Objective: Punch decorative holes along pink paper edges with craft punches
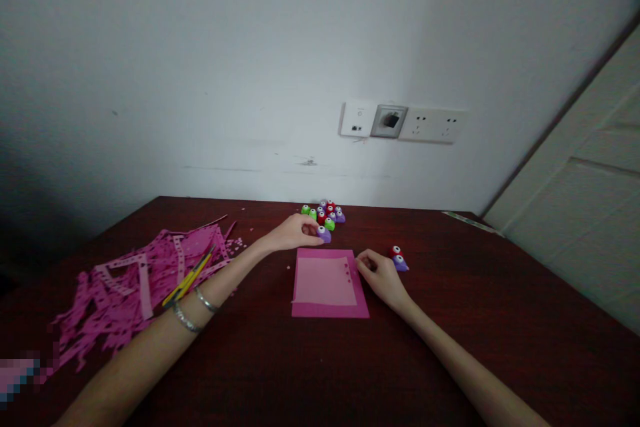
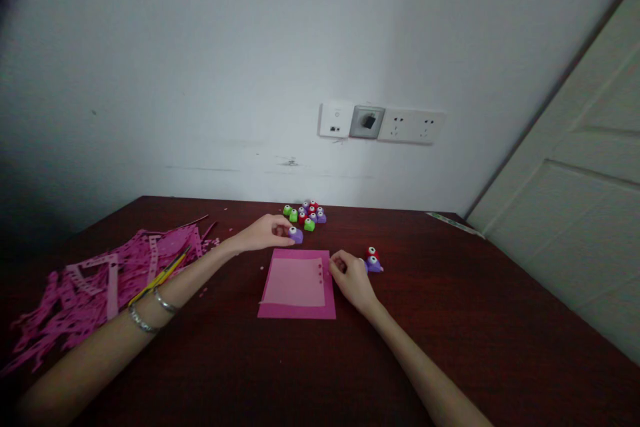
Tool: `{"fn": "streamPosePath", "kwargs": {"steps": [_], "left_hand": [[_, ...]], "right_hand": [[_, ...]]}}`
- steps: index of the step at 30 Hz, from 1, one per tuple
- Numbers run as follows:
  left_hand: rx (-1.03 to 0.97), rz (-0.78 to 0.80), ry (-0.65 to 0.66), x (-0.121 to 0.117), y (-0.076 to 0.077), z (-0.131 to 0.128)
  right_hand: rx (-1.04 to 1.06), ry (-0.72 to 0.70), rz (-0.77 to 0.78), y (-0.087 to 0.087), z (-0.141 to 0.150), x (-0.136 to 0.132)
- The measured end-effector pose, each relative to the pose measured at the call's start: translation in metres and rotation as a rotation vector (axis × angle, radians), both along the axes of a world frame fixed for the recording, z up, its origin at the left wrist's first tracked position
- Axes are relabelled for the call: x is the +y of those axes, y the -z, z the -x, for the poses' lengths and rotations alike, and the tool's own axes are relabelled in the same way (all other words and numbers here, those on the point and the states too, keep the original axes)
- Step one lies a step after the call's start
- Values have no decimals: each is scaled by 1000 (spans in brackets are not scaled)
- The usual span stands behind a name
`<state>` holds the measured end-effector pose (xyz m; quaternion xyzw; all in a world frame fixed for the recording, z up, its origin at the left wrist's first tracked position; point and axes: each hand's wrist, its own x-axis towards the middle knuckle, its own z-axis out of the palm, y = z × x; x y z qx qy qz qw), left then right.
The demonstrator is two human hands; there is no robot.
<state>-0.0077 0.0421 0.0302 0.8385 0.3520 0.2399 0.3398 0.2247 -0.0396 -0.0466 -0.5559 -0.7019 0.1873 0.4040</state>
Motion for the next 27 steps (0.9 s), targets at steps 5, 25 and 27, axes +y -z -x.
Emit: {"fn": "streamPosePath", "kwargs": {"steps": [5,25,27], "left_hand": [[33,-24,125,-18,4,-11],[126,-117,281,-49,-1,-29],[137,-122,299,-48,-1,-29]], "right_hand": [[93,-23,28,1,-2,2],[-87,-340,140,-61,0,-24],[-54,-327,216,-62,0,-26]]}}
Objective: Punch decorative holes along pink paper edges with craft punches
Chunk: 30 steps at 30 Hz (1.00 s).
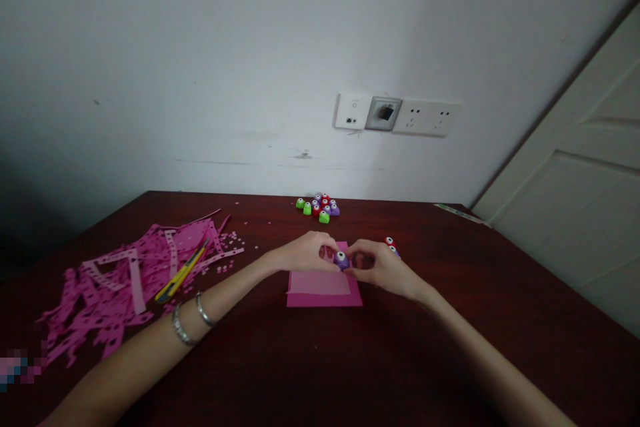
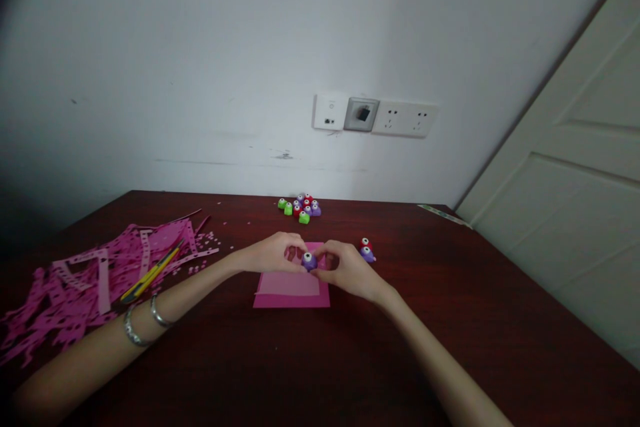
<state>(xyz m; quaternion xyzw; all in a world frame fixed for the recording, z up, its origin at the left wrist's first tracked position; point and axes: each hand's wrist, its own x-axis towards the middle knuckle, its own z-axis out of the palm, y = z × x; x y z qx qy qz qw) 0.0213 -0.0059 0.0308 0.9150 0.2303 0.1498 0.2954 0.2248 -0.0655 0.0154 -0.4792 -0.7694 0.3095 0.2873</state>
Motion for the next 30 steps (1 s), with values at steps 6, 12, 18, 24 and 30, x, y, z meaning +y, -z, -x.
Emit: {"fn": "streamPosePath", "kwargs": {"steps": [6,12,18,24,30], "left_hand": [[197,-68,-97,15,5,12],[443,-220,-318,31,18,24],[471,-173,-325,33,23,23],[360,-81,-311,41,31,26],[295,45,-332,44,34,25]], "right_hand": [[50,29,281,0,-14,3],[37,19,441,9,-33,10],[39,29,487,16,-38,12],[39,40,489,18,-38,11],[26,30,481,21,-40,13]]}}
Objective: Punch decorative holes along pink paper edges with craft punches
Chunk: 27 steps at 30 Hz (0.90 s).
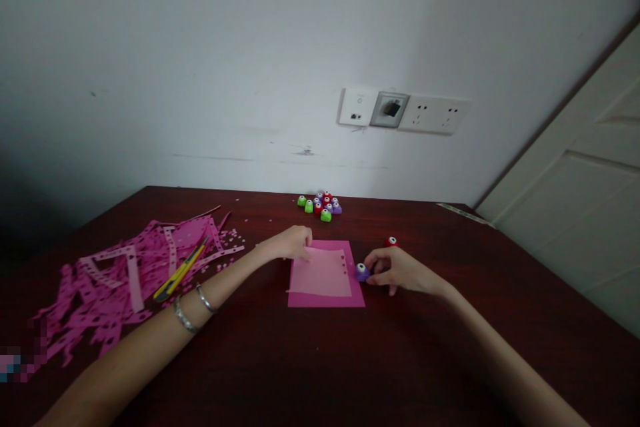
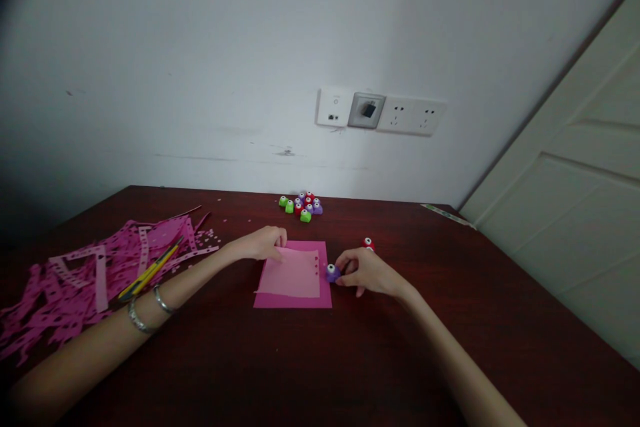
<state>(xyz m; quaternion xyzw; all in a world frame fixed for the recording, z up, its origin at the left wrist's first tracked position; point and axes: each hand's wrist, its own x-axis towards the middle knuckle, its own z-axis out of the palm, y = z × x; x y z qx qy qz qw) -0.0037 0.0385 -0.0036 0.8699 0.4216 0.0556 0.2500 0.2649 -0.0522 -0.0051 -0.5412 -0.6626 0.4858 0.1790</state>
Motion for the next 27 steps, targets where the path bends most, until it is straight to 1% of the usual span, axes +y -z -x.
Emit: {"fn": "streamPosePath", "kwargs": {"steps": [4,6,9,12,19,27], "left_hand": [[-79,38,27,1,-4,0],[-122,107,21,3,-5,2],[-207,230,-22,9,-4,6],[-300,307,-39,12,-2,10],[-439,407,-53,13,-3,10],[-446,442,-81,12,-4,10]], "right_hand": [[-15,5,-1,1,-1,1],[-15,6,3,0,-1,1],[1,12,6,-1,1,1],[10,19,3,-2,3,1],[37,19,-13,-2,5,1],[48,27,-22,-2,4,2]]}}
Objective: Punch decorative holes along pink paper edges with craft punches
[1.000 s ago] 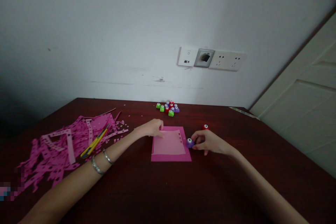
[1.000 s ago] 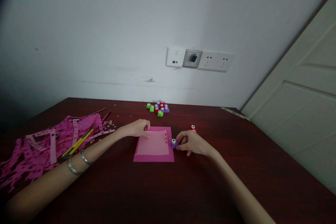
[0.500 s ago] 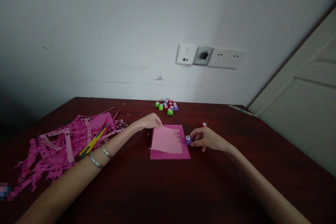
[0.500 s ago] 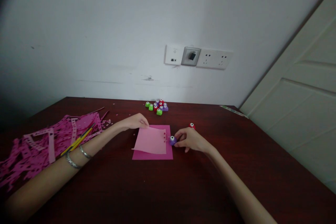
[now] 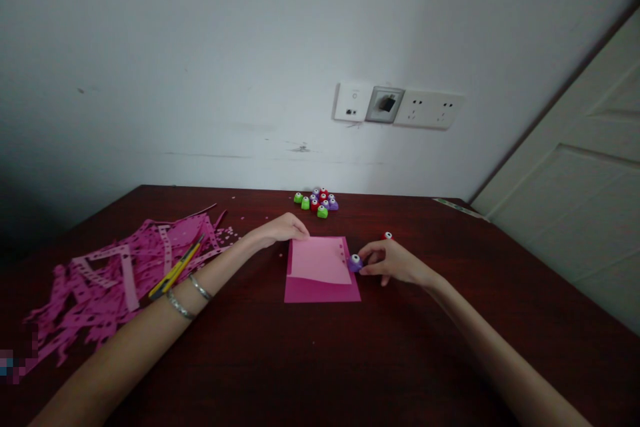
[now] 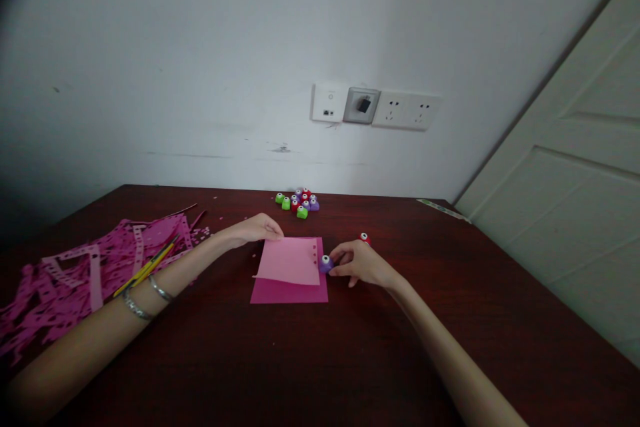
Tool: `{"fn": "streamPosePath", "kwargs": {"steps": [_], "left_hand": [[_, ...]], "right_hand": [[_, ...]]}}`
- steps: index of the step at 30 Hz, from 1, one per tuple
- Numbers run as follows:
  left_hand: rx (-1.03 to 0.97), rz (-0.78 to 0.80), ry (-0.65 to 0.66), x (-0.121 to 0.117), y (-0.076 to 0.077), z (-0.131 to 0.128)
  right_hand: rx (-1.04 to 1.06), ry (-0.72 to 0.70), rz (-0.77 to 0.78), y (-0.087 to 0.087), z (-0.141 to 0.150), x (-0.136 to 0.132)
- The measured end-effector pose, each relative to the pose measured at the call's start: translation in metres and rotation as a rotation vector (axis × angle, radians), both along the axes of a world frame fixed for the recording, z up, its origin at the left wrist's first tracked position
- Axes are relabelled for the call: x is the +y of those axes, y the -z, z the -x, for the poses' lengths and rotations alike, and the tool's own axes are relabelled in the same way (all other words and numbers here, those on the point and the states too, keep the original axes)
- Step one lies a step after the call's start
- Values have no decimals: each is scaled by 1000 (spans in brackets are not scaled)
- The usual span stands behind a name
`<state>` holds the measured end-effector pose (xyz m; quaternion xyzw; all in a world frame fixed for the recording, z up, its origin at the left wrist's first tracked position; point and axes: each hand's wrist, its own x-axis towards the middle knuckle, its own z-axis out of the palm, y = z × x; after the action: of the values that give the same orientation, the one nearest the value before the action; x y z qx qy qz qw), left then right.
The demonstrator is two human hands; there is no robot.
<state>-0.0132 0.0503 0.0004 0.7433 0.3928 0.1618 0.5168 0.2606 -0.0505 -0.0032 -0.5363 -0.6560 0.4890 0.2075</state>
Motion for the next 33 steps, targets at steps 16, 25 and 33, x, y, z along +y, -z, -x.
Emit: {"fn": "streamPosePath", "kwargs": {"steps": [16,25,33], "left_hand": [[6,5,-9,-3,-5,-1],[-18,20,-2,-2,-4,0],[-33,46,2,2,0,1]], "right_hand": [[4,-6,-10,2,-1,1],[11,-8,-9,1,-1,0],[23,-21,-3,-2,-1,0]]}}
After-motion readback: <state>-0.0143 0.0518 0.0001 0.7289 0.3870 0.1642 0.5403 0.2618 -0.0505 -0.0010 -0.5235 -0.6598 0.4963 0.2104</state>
